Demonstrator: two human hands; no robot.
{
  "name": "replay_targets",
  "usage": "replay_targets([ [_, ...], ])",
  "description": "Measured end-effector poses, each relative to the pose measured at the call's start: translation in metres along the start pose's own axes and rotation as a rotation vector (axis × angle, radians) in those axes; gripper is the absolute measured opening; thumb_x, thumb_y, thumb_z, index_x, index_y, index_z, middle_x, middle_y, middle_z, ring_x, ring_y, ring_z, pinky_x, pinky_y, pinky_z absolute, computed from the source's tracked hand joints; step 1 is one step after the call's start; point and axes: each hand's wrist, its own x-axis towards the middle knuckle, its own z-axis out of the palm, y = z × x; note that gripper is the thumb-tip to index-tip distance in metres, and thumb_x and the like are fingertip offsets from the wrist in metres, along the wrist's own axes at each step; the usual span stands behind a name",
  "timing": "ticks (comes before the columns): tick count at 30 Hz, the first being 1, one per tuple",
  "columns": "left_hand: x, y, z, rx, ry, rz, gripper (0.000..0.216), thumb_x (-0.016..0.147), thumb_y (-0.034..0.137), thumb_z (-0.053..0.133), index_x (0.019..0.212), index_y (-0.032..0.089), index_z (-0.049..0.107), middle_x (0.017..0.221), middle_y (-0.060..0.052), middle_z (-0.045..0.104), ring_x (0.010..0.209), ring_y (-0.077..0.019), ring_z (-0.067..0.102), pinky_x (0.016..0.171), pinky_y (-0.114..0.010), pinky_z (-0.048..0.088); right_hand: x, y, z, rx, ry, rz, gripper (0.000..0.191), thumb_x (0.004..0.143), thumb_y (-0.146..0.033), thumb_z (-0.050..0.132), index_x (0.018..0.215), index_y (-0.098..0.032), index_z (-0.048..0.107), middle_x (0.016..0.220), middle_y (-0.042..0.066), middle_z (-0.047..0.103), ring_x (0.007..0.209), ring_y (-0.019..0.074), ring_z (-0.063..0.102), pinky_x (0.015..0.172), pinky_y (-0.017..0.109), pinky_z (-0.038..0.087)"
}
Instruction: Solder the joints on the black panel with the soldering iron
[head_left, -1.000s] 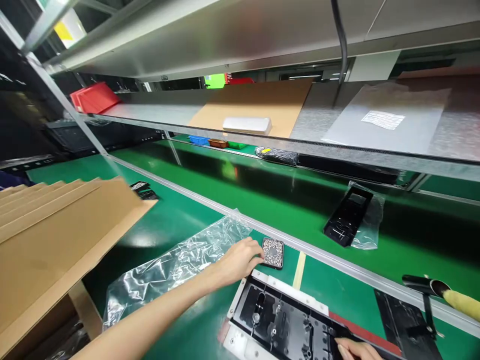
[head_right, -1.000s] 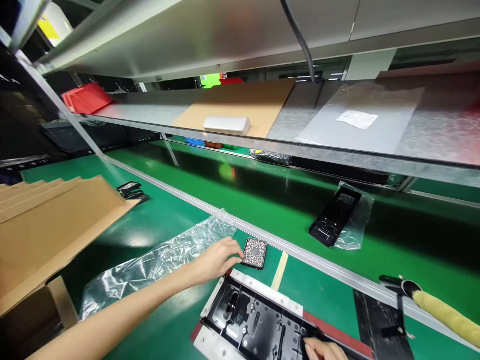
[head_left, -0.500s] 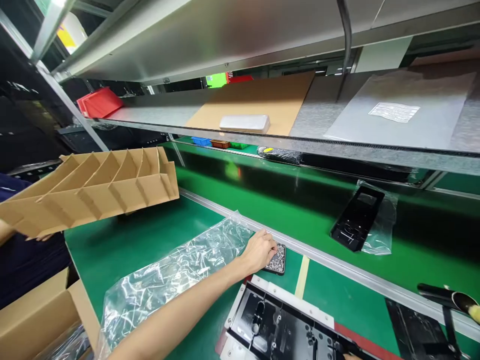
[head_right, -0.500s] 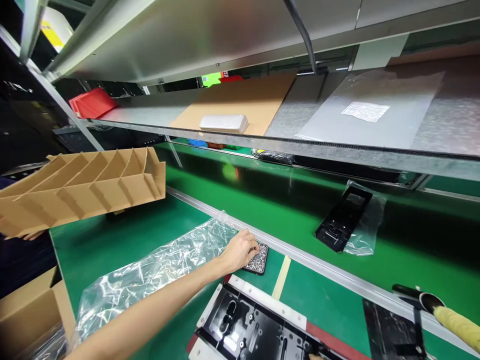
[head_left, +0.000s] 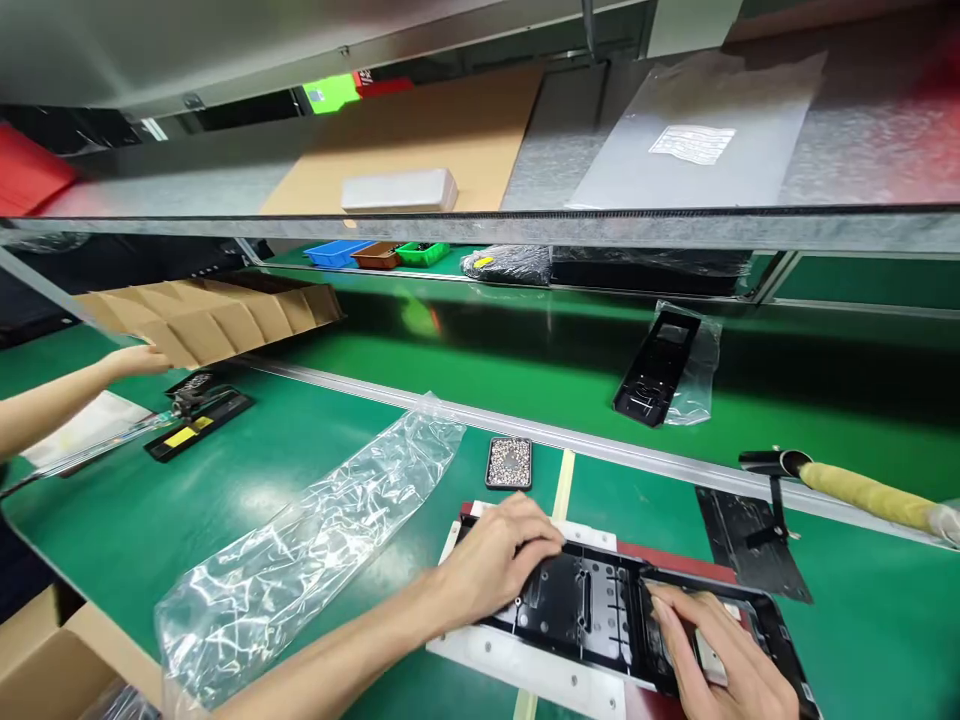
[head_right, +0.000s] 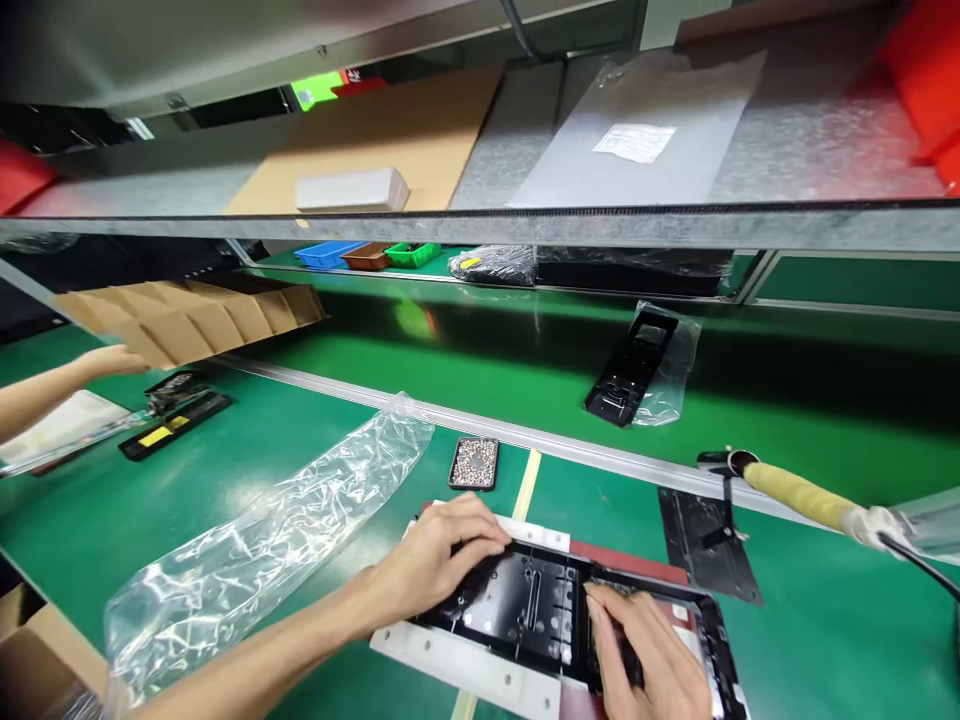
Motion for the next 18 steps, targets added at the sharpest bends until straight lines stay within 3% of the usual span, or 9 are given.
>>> replay_targets([
  [6, -0.019, 0.005, 0.026, 0.082, -0.118, 0.285, 0.016, 0.104, 0.013, 0.06, 0.1, 0.017, 0.075, 0.098, -0.003, 0.076, 0.092, -0.0179, 0.063, 0.084, -0.03, 0.052, 0.005, -0.011, -0.002, 0.095, 0.009, 0.101, 0.015, 0.103, -0.009, 0.063, 0.115, -0.015, 0.069, 0.104, 0.006, 0.074, 0.089, 0.0174, 0.07, 0.097, 0.033, 0.052],
  [14, -0.02, 0.003, 0.038, 0.3, -0.195, 0.365, 0.016, 0.105, 0.011, 0.057, 0.101, 0.018, 0.071, 0.094, -0.003, 0.071, 0.088, -0.0188, 0.056, 0.079, -0.032, 0.048, -0.005, -0.007, 0.0, 0.103, 0.014, 0.091, 0.02, 0.102, -0.007, 0.065, 0.119, -0.015, 0.067, 0.108, 0.006, 0.075, 0.092, 0.0173, 0.072, 0.101, 0.033, 0.054],
  [18, -0.02, 0.005, 0.039, 0.294, -0.206, 0.364, 0.014, 0.105, 0.014, 0.058, 0.102, 0.018, 0.071, 0.093, -0.003, 0.07, 0.085, -0.0189, 0.055, 0.076, -0.032, 0.048, -0.008, -0.005, 0.0, 0.082, 0.021, 0.084, 0.018, 0.102, -0.008, 0.064, 0.119, -0.014, 0.067, 0.108, 0.006, 0.076, 0.093, 0.0165, 0.073, 0.105, 0.032, 0.054],
])
